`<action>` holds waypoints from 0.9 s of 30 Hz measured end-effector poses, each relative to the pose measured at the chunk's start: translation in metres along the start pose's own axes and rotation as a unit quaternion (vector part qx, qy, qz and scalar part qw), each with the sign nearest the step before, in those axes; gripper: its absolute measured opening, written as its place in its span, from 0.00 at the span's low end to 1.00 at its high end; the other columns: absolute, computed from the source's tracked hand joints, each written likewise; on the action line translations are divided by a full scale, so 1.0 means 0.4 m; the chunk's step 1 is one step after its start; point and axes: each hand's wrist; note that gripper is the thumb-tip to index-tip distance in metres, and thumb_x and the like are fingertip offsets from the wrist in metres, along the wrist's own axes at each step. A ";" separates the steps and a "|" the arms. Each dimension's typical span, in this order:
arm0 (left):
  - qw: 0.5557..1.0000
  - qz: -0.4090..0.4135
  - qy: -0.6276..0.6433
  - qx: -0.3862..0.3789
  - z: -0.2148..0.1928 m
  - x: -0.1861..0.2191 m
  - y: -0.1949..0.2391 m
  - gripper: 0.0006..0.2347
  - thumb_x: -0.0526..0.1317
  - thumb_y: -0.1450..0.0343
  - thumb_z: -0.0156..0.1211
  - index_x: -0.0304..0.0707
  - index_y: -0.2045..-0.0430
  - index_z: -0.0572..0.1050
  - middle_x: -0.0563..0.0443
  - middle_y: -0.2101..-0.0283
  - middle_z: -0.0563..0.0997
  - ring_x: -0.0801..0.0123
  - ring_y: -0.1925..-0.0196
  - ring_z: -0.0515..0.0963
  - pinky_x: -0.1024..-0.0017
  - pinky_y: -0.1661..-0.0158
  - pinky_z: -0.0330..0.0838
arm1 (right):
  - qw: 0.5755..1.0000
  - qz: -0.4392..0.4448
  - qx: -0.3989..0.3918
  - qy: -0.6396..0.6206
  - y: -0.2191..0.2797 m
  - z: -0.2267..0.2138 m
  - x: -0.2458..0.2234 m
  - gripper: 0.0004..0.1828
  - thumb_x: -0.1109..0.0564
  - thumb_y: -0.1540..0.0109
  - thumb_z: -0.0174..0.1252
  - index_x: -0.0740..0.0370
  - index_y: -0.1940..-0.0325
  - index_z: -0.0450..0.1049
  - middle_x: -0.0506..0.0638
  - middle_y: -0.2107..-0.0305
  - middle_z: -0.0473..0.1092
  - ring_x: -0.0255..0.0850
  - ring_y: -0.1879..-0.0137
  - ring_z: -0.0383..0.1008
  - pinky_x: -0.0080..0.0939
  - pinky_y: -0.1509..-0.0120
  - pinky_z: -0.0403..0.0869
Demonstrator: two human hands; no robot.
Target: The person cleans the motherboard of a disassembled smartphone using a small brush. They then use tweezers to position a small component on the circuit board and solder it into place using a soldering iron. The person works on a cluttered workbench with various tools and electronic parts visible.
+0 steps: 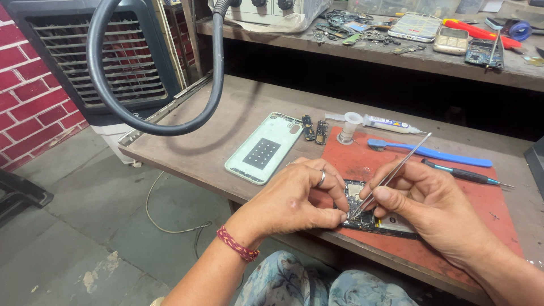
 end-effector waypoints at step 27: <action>0.988 -0.036 0.149 0.018 -0.007 -0.012 -0.010 0.04 0.35 0.34 0.68 0.32 0.72 0.82 0.55 0.61 0.80 0.77 0.61 0.79 0.77 0.57 0.76 | 0.954 -0.036 0.058 0.293 -0.051 -0.085 -0.138 0.13 0.50 0.37 0.60 0.58 0.54 0.83 0.51 0.72 0.79 0.38 0.66 0.73 0.38 0.59 0.75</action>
Point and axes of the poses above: each hand's wrist, its own y-axis away from the middle knuckle, its own z-axis out of the palm, x = y × z
